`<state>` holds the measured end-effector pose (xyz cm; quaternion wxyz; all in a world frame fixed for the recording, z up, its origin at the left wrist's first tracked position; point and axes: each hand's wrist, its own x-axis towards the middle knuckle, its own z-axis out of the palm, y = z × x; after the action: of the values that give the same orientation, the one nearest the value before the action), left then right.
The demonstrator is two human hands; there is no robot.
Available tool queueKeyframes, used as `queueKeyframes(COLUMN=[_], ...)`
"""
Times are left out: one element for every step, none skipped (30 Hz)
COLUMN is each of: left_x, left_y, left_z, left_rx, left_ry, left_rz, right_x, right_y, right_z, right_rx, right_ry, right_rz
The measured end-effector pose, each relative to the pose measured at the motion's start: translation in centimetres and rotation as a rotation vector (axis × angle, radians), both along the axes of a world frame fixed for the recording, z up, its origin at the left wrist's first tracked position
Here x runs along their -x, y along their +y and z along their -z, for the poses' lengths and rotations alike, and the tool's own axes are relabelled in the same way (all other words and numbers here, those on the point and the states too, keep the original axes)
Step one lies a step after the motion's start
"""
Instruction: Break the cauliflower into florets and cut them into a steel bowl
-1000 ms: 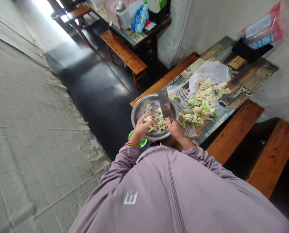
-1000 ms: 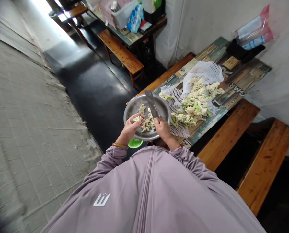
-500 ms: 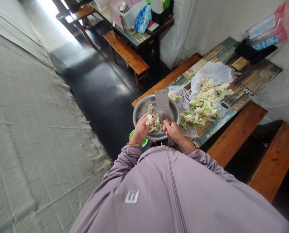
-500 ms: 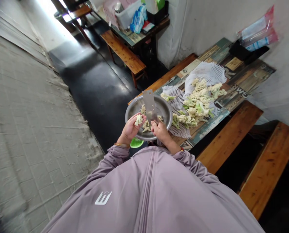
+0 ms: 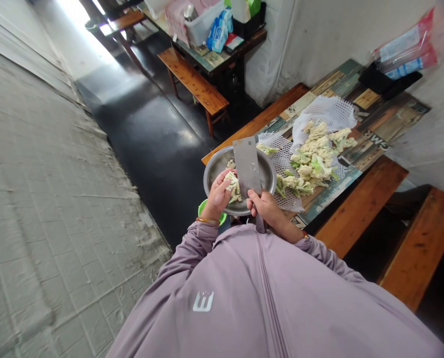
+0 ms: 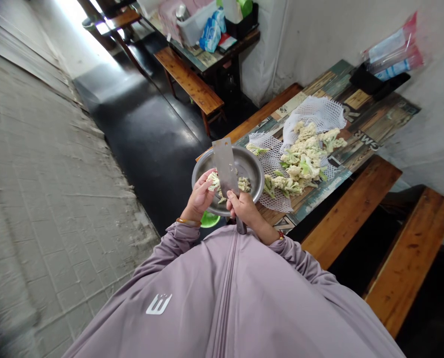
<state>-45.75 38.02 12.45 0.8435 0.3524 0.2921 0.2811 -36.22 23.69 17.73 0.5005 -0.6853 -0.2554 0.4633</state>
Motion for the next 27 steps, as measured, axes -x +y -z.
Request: queueKeyframes(left_x=[0.0, 0.0, 0.0, 0.1, 0.1, 0.2, 0.2, 0.3, 0.3, 0.4, 0.4, 0.5, 0.6, 0.6, 0.7, 0.8, 0.9, 1.0, 1.0, 1.0, 1.0, 1.0, 1.0, 0.9, 0.8, 0.8, 0.7], left_y=[0.0, -0.1, -0.1, -0.1, -0.2, -0.2, -0.2, -0.3, -0.3, -0.3, -0.3, -0.3, -0.2, -0.2, -0.1, 0.0, 0.1, 0.1, 0.2, 0.1, 0.1, 0.0, -0.1, -0.2, -0.3, -0.4, -0.4], left_z=[-0.1, -0.1, -0.2, -0.3, -0.3, -0.4, -0.5, -0.5, -0.6, -0.7, -0.7, -0.7, -0.7, -0.7, -0.6, -0.4, -0.3, -0.2, -0.1, 0.0, 0.1, 0.1, 0.1, 0.0, -0.1, -0.2, -0.3], left_rx=[-0.008, -0.016, -0.024, -0.031, -0.036, -0.042, -0.048, -0.056, -0.065, -0.073, -0.080, -0.085, -0.091, -0.100, -0.115, -0.132, -0.150, -0.168, -0.181, -0.188, -0.190, -0.189, -0.186, -0.183, -0.182, -0.183, -0.186], left_ry=[0.010, 0.019, 0.025, 0.028, 0.029, 0.029, 0.031, 0.033, 0.038, 0.043, 0.049, 0.054, 0.058, 0.062, 0.065, 0.068, 0.072, 0.076, 0.078, 0.080, 0.082, 0.085, 0.088, 0.092, 0.099, 0.106, 0.114], left_rz=[-0.002, -0.005, -0.007, -0.009, -0.012, -0.014, -0.017, -0.022, -0.025, -0.025, -0.020, -0.011, 0.002, 0.019, 0.036, 0.053, 0.067, 0.078, 0.086, 0.091, 0.093, 0.092, 0.088, 0.082, 0.075, 0.068, 0.063], right_x=[0.0, 0.0, 0.1, 0.1, 0.2, 0.2, 0.3, 0.3, 0.4, 0.4, 0.5, 0.5, 0.5, 0.6, 0.6, 0.7, 0.7, 0.7, 0.8, 0.8, 0.8, 0.8, 0.8, 0.8, 0.8, 0.7, 0.7], right_y=[0.0, 0.1, 0.1, 0.1, 0.1, 0.1, 0.1, 0.1, 0.1, 0.2, 0.2, 0.2, 0.3, 0.3, 0.4, 0.5, 0.5, 0.6, 0.7, 0.7, 0.8, 0.8, 0.9, 0.9, 0.9, 1.0, 1.0], right_z=[0.0, 0.0, 0.1, 0.1, 0.2, 0.3, 0.4, 0.5, 0.6, 0.6, 0.6, 0.6, 0.6, 0.5, 0.5, 0.5, 0.5, 0.5, 0.5, 0.6, 0.7, 0.8, 0.9, 1.0, 1.2, 1.3, 1.5], right_rx=[0.007, 0.011, 0.014, 0.014, 0.013, 0.012, 0.013, 0.015, 0.014, 0.011, 0.005, -0.003, -0.008, -0.010, -0.007, -0.003, 0.001, 0.005, 0.008, 0.009, 0.011, 0.013, 0.013, 0.012, 0.009, 0.007, 0.004], right_ry=[-0.015, -0.030, -0.046, -0.061, -0.076, -0.090, -0.103, -0.114, -0.122, -0.127, -0.131, -0.133, -0.134, -0.134, -0.134, -0.133, -0.130, -0.123, -0.116, -0.109, -0.101, -0.095, -0.094, -0.098, -0.107, -0.118, -0.129], right_rz=[-0.005, -0.008, -0.009, -0.010, -0.009, -0.010, -0.012, -0.016, -0.022, -0.026, -0.029, -0.029, -0.027, -0.025, -0.025, -0.027, -0.030, -0.033, -0.036, -0.038, -0.038, -0.038, -0.038, -0.038, -0.037, -0.035, -0.036])
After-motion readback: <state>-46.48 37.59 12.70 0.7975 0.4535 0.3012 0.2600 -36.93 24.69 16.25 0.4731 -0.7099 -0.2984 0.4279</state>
